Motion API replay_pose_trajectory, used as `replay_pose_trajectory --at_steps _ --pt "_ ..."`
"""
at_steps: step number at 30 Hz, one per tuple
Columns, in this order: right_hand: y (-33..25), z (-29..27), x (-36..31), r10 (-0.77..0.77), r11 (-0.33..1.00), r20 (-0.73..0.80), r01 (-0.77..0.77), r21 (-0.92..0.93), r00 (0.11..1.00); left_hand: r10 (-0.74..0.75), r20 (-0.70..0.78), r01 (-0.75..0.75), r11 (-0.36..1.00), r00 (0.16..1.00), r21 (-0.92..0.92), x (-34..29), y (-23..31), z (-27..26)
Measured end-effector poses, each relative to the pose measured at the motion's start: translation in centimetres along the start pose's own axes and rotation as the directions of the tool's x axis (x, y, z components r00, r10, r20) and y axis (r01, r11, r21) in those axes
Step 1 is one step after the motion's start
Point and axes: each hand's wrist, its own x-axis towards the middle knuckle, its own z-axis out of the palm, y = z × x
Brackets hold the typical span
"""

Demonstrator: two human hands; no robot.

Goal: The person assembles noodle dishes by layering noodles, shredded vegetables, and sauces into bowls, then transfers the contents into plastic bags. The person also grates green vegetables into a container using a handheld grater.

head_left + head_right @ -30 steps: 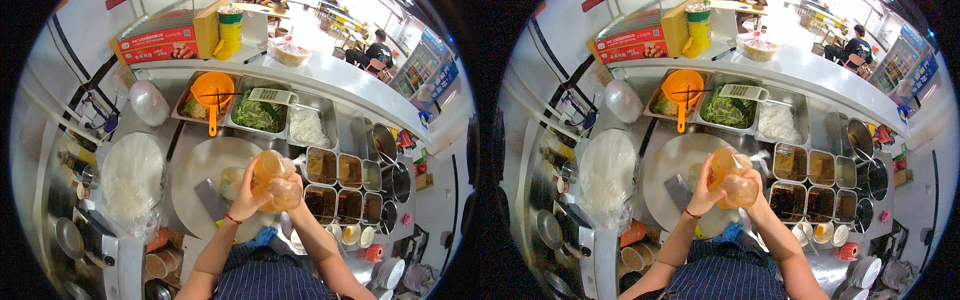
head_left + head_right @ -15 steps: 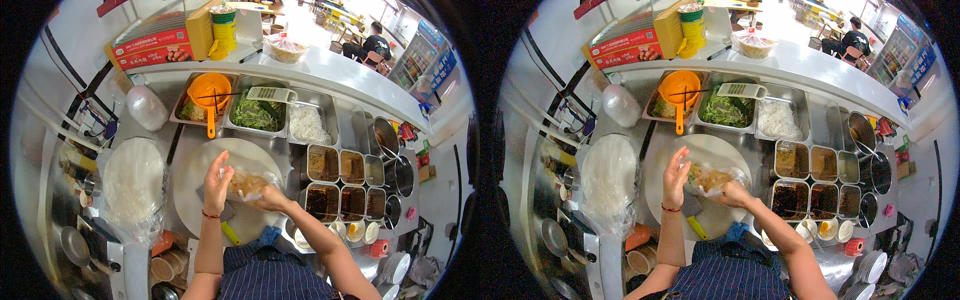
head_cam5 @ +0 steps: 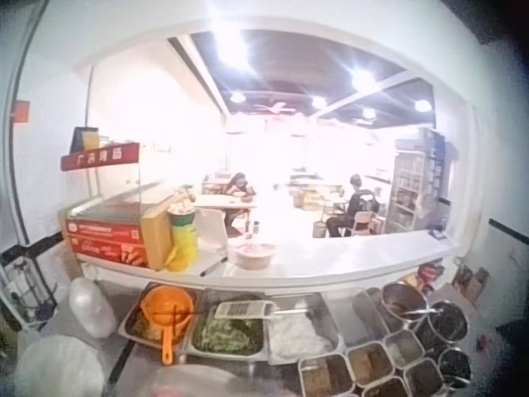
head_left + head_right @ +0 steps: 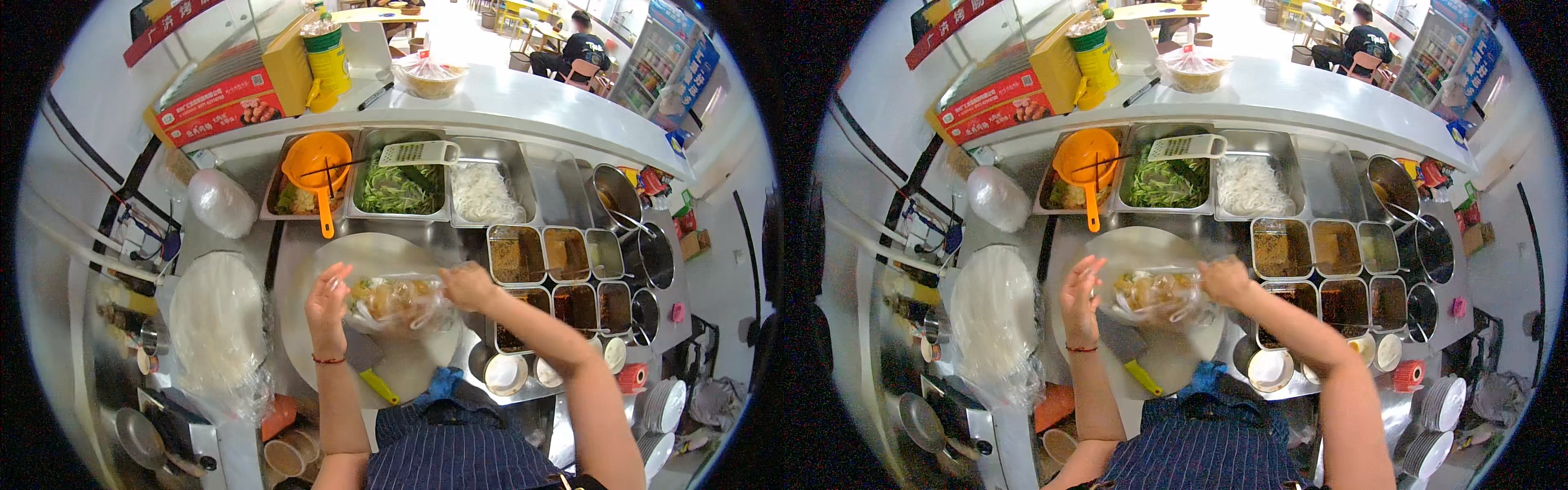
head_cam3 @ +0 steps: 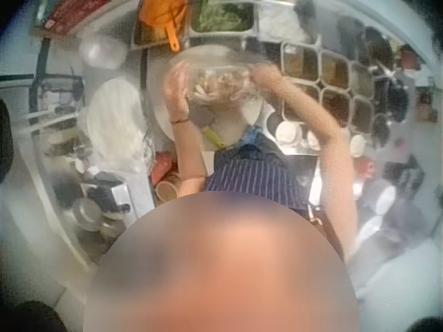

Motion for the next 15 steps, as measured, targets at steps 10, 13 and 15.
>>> replay_pose_trajectory --at_steps 10,13,15 --pt "-2.9 -10.5 -7.4 -0.515 0.844 -0.513 0.511 -0.164 0.686 0.003 0.165 0.023 0.987 0.986 -0.156 -1.3 1.7 -1.1" --pt "-3.0 -8.5 -6.1 -0.070 0.862 -0.825 0.450 0.233 0.561 0.070 0.170 -0.059 0.996 0.983 -0.072 -2.2 2.1 -0.4" --pt "-3.5 -6.2 -5.3 0.172 0.794 -0.807 0.406 0.453 0.564 0.067 0.180 -0.086 0.991 0.981 0.101 -1.9 1.5 -0.1"
